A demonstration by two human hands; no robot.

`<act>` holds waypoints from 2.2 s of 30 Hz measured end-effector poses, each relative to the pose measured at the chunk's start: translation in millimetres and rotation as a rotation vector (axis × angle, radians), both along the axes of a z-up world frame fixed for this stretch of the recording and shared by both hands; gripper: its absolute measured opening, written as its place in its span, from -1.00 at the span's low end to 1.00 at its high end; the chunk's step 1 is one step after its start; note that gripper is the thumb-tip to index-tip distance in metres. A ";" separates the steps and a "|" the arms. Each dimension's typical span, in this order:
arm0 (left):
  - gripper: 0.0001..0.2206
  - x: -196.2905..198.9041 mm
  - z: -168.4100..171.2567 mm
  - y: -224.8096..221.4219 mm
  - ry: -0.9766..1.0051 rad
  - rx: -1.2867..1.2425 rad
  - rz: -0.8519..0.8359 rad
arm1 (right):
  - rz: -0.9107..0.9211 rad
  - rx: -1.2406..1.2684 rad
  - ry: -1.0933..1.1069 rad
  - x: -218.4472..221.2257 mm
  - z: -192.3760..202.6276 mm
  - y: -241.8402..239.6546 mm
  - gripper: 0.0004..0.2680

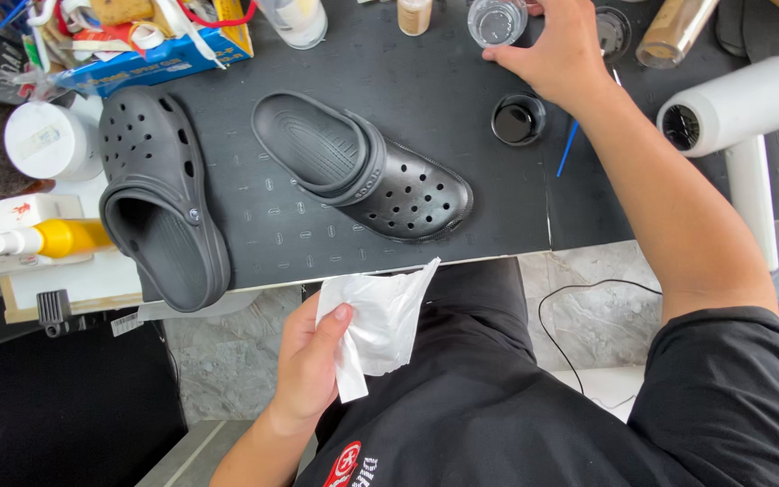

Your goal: The person applies black liquid to the surface of a black clog using a small brush. They hold the shoe with one hand and move the brush across the side and top surfaces while holding a white wipe.

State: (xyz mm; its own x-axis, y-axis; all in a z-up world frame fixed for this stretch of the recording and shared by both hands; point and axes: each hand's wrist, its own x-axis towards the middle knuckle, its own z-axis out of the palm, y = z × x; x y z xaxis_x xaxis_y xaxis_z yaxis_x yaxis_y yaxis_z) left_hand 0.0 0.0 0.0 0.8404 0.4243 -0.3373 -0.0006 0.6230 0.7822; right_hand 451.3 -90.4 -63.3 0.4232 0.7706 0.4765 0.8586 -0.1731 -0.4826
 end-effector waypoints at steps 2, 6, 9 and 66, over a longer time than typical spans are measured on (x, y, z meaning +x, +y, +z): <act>-0.64 2.2 0.1 1.2 0.005 -0.009 0.011 | -0.021 -0.051 -0.025 4.4 3.4 4.9 -0.53; -0.66 4.8 1.9 1.9 -0.007 -0.012 0.032 | 0.012 -0.034 0.094 3.6 1.0 4.9 -0.36; -0.65 4.6 -0.3 3.3 -0.016 -0.001 0.024 | 0.068 0.006 0.129 7.3 -7.1 4.0 -0.32; -0.66 80.4 -0.7 -17.7 -0.275 1.259 -0.108 | 0.093 0.826 0.378 -268.0 30.4 -44.6 -0.68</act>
